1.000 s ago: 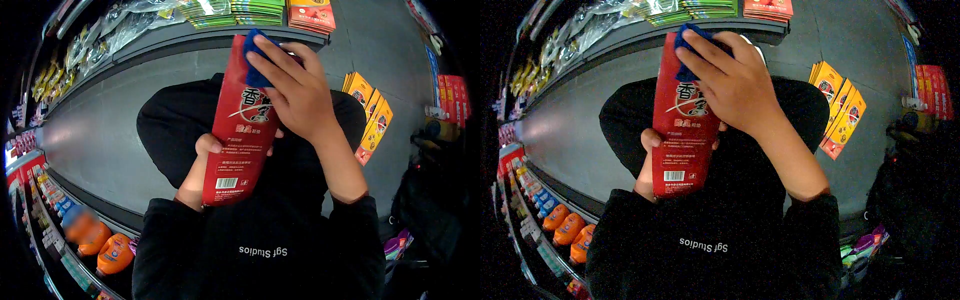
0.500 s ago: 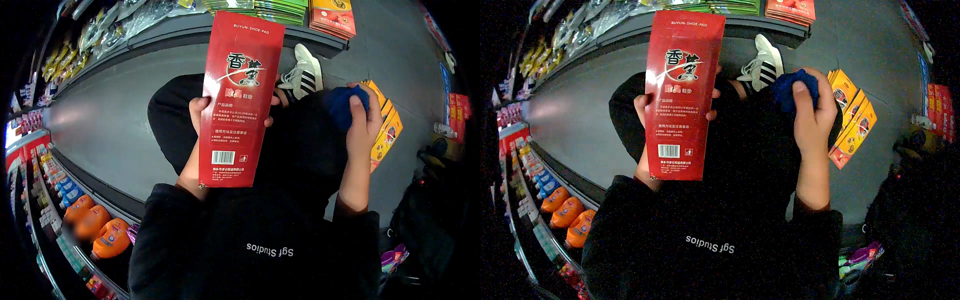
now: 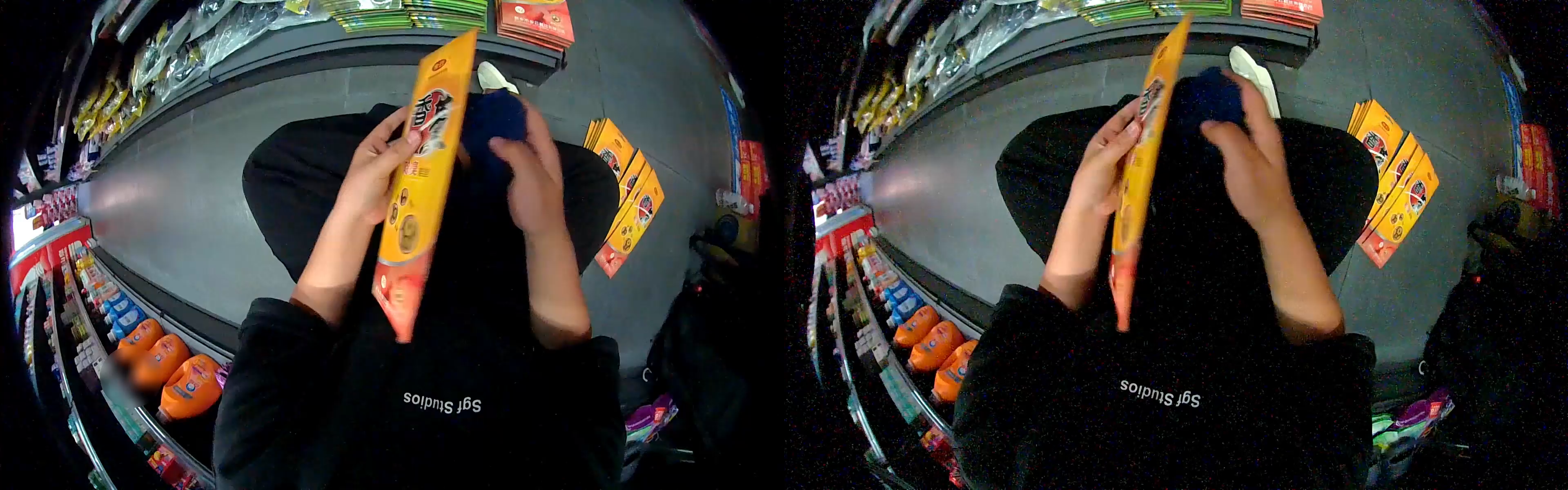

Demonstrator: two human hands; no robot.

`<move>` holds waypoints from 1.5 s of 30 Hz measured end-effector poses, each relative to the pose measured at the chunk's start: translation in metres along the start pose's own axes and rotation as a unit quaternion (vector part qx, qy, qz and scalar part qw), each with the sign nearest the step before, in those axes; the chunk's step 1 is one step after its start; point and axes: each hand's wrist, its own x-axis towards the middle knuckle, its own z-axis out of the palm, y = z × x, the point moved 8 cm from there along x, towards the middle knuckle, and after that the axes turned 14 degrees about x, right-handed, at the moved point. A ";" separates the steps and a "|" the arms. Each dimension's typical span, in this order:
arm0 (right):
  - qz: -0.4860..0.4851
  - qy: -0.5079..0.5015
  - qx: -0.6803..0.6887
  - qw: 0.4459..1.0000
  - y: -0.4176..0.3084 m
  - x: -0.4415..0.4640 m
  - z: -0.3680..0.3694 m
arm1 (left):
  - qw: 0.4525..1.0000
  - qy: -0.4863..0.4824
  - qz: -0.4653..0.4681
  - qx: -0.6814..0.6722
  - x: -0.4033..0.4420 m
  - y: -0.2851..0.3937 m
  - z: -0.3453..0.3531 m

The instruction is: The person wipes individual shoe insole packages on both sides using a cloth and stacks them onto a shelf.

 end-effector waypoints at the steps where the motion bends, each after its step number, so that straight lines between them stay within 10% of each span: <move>1: -0.028 0.023 0.003 0.999 -0.003 -0.001 -0.010 | 0.999 -0.041 0.002 -0.013 0.002 0.001 -0.001; 7: -0.122 0.053 -0.049 0.990 -0.054 -0.003 -0.024 | 0.996 0.029 0.029 0.080 0.000 0.011 -0.018; 11: -0.221 -0.150 -0.387 0.882 -0.029 -0.014 0.036 | 0.988 0.056 0.086 0.116 0.000 0.028 -0.017; 17: -0.134 -0.338 -0.235 0.901 0.009 -0.078 0.057 | 0.970 0.156 0.152 0.106 -0.015 0.063 -0.056; 25: 0.122 -0.143 -0.016 0.982 0.008 -0.071 -0.005 | 0.984 0.109 0.129 0.049 -0.016 0.074 -0.056; 29: 0.214 -0.239 -0.077 0.944 0.018 -0.083 0.004 | 0.986 0.084 0.107 0.092 0.000 0.071 -0.005; 45: 0.056 -0.061 -0.082 0.993 -0.055 0.026 -0.103 | 0.928 -0.083 0.074 0.355 0.064 0.034 0.103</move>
